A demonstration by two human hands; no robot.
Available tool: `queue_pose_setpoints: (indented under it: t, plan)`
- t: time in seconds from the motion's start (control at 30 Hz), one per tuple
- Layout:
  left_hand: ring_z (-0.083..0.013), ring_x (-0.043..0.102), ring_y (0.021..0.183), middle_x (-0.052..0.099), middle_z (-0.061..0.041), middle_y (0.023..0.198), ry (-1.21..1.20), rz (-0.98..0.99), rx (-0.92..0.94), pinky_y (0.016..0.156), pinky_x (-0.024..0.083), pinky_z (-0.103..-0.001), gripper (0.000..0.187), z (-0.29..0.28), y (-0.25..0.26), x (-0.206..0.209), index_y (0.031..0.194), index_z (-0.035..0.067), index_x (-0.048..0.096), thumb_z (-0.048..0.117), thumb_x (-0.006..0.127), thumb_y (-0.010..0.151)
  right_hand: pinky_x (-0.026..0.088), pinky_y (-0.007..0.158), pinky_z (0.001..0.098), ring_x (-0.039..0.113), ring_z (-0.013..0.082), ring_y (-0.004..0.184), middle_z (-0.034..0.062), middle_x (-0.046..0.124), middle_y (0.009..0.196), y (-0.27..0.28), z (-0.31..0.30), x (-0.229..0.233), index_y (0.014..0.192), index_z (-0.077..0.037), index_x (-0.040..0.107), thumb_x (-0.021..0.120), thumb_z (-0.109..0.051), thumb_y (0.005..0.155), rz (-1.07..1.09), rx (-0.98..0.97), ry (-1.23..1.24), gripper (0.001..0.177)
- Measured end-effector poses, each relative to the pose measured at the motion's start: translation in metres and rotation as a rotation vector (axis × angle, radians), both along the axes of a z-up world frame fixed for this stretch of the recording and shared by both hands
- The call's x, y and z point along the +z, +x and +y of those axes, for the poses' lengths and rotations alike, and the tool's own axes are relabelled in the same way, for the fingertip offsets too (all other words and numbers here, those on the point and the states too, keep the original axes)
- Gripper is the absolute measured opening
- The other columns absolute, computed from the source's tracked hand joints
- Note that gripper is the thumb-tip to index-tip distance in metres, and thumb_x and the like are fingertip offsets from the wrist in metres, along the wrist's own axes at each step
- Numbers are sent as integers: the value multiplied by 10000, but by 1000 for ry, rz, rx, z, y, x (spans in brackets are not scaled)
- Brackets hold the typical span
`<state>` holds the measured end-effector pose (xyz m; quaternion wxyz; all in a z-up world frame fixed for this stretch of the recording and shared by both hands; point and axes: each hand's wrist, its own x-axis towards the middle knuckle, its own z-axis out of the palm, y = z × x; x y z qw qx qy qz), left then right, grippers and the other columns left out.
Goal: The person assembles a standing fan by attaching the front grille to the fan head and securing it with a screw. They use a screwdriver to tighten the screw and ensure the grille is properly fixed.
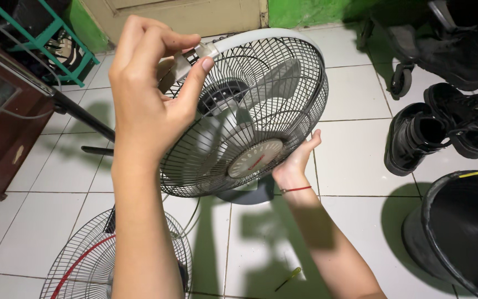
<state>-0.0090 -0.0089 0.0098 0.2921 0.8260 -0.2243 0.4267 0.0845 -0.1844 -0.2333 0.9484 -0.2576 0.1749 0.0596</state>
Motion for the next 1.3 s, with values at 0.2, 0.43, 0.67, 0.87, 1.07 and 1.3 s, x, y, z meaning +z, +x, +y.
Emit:
queue_pose_setpoints:
  t: [0.2,0.43,0.67,0.87,1.07,1.3]
  plan:
    - [-111,526,681,573,-77,1032,-11,-2,8,603,424,-248,196,2,1,-5,1040,-40,646,19,832,1018,241,1133,733,382,411,1457,136,413,1604,-13,-6,15,1545,-171,402,176,-834,802,39,209,32,1021]
    - [-244,706,1007,611,-111,1099,-48,-50,-74,901,584,-336,203,9,4,-9,1110,-6,660,56,809,986,351,1169,638,426,418,1452,180,421,1623,-32,-2,-24,1586,-128,367,280,-873,836,-44,255,46,1061]
    - [-260,726,1022,624,-104,1098,-154,-45,-137,880,583,-350,204,7,10,-12,1084,8,650,91,785,956,-26,1108,849,181,530,1519,153,209,1680,-32,4,19,1631,-247,161,151,-954,703,307,286,-179,1167]
    - [-273,723,1001,633,-90,1075,-186,-39,-125,867,577,-365,216,3,8,-13,1068,32,659,118,793,923,2,1094,846,106,506,1523,164,119,1703,-63,21,30,1630,-197,122,256,-1018,616,112,257,46,1311]
    - [-256,719,981,633,-100,1082,-159,-42,-154,868,575,-349,214,8,10,-19,1095,18,654,104,794,958,57,1126,828,101,526,1533,169,35,1711,-77,22,-10,1621,-210,-59,406,-985,619,-50,236,36,1349]
    - [-237,717,992,644,-109,1092,-114,-57,-129,859,579,-345,182,12,11,-15,1081,7,677,85,799,970,232,1085,848,205,496,1508,144,85,1679,-79,17,-4,1605,-228,-28,514,-930,567,-50,210,-33,1365]
